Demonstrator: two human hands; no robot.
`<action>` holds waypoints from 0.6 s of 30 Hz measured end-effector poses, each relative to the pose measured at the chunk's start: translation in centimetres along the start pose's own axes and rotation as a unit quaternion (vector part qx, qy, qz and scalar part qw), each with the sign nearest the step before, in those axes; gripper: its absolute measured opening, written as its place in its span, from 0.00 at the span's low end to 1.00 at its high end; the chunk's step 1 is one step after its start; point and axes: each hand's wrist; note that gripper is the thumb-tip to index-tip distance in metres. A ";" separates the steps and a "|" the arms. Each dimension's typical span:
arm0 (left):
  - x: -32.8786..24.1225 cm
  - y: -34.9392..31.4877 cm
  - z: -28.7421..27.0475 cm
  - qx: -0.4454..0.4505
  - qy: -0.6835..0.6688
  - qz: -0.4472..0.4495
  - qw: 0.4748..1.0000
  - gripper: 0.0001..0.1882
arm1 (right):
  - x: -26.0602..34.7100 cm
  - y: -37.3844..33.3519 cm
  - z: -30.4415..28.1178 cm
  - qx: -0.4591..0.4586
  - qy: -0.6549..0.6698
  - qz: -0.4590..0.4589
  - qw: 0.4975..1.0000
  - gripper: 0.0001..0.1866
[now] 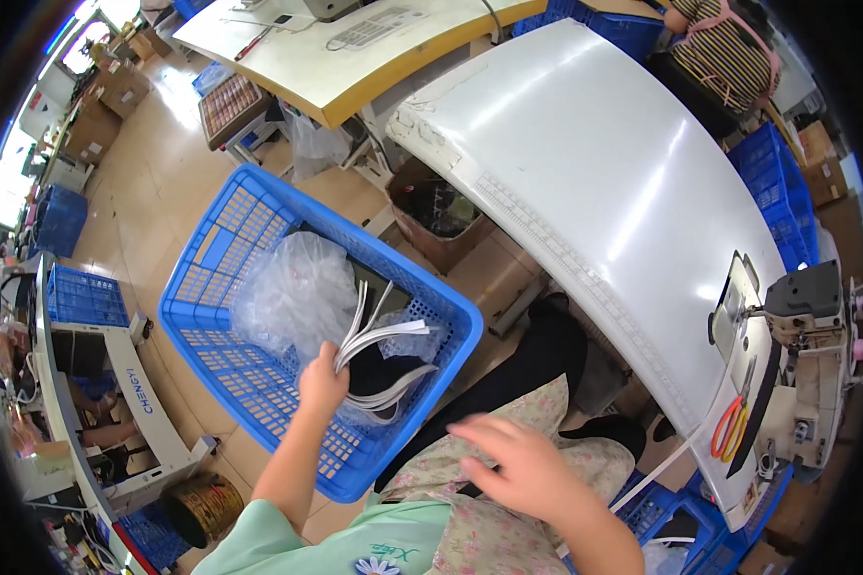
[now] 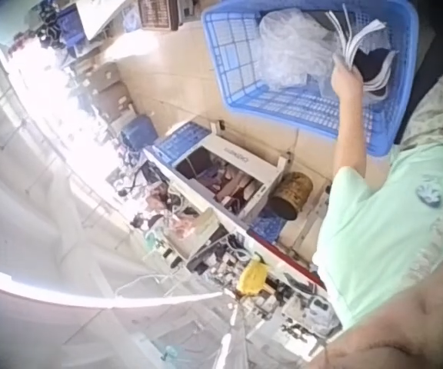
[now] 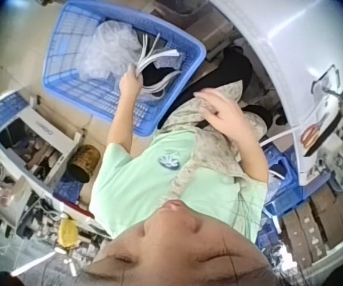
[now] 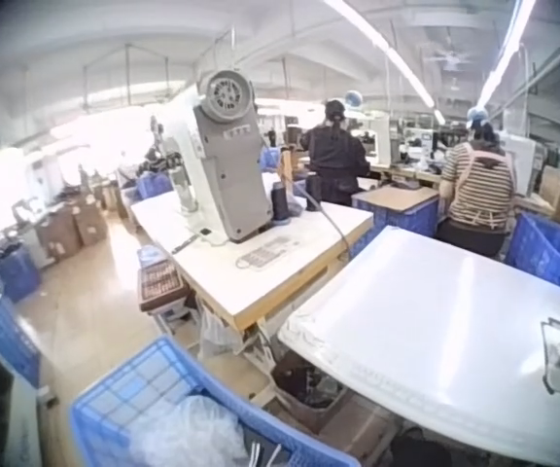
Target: The worker trims excess material from shoe components using scissors, sorts them, and places them into plastic bags.
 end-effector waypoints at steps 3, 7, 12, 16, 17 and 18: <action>-4.8 -0.5 -7.6 0.017 0.037 0.133 0.990 0.12 | 3.3 5.3 1.2 -0.092 -0.165 -0.192 0.963 0.31; -11.3 -1.4 -15.4 0.027 0.075 0.302 0.950 0.13 | 4.8 11.1 1.7 -0.182 -0.258 -0.270 0.910 0.35; -14.3 0.1 -17.2 0.038 0.092 0.355 0.930 0.21 | 3.6 12.7 -1.0 -0.208 -0.186 -0.203 0.939 0.23; -8.2 4.1 -13.0 0.256 -0.558 0.211 0.761 0.27 | 3.2 9.9 -4.0 -0.145 -0.171 -0.143 0.964 0.12; -5.8 5.7 -9.9 0.176 -0.528 0.088 0.826 0.26 | 3.0 9.0 -4.8 -0.157 -0.139 -0.124 0.970 0.12; -2.0 7.3 -5.2 0.196 -0.465 -0.055 0.861 0.25 | 2.9 8.1 -5.4 -0.167 -0.106 -0.106 0.975 0.13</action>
Point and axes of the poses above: each hand's wrist, its own y-axis towards the middle knuckle, its own z-axis out of the palm, x = y × z, and after that the axes turned 3 degrees about z, right-handed
